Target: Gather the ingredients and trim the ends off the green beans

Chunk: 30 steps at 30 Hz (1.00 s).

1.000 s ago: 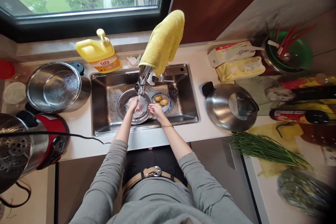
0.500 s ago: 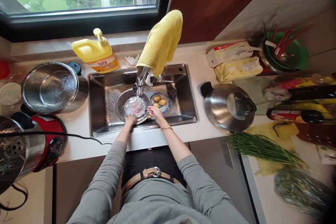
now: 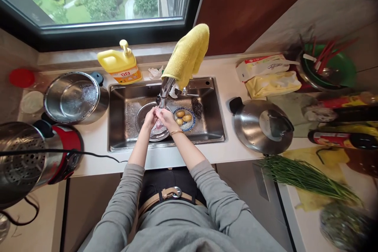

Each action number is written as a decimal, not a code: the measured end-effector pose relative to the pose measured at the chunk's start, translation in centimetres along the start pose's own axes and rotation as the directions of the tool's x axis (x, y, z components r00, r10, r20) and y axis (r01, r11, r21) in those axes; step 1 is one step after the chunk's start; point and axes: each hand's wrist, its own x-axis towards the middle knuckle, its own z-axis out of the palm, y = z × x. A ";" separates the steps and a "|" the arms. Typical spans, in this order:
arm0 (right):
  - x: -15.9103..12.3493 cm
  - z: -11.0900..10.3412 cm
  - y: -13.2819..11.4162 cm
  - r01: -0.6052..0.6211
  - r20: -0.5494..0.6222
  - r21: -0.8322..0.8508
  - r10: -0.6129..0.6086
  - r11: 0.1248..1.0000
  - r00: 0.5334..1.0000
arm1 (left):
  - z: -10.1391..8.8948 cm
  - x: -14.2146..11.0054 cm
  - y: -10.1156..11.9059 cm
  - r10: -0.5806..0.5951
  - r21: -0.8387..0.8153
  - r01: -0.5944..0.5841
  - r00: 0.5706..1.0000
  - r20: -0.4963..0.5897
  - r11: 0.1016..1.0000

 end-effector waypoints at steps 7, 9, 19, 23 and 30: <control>-1.8 -1.6 0.5 -0.090 -0.076 0.050 0.093 0.995 0.993 | 1.8 -1.0 -1.6 -0.014 -0.069 0.022 0.994 0.112 0.997; -2.3 -2.8 0.8 -0.116 -0.104 0.010 0.117 0.993 0.988 | 1.4 -1.2 -2.5 -0.020 0.082 0.017 0.999 0.043 0.997; -4.1 -13.0 1.5 -0.215 -0.409 -0.321 0.069 0.922 0.910 | -2.1 -2.9 -5.9 0.047 0.358 0.012 0.987 -0.157 0.934; -4.8 -14.3 2.0 -0.141 -0.396 -0.423 -0.043 0.895 0.917 | -2.7 -3.6 -6.0 0.121 0.415 -0.015 0.965 -0.231 0.910; -5.8 -14.2 3.0 -0.044 -0.286 -0.512 -0.122 0.858 0.950 | -2.8 -5.4 -6.3 0.247 0.589 -0.017 0.917 -0.312 0.808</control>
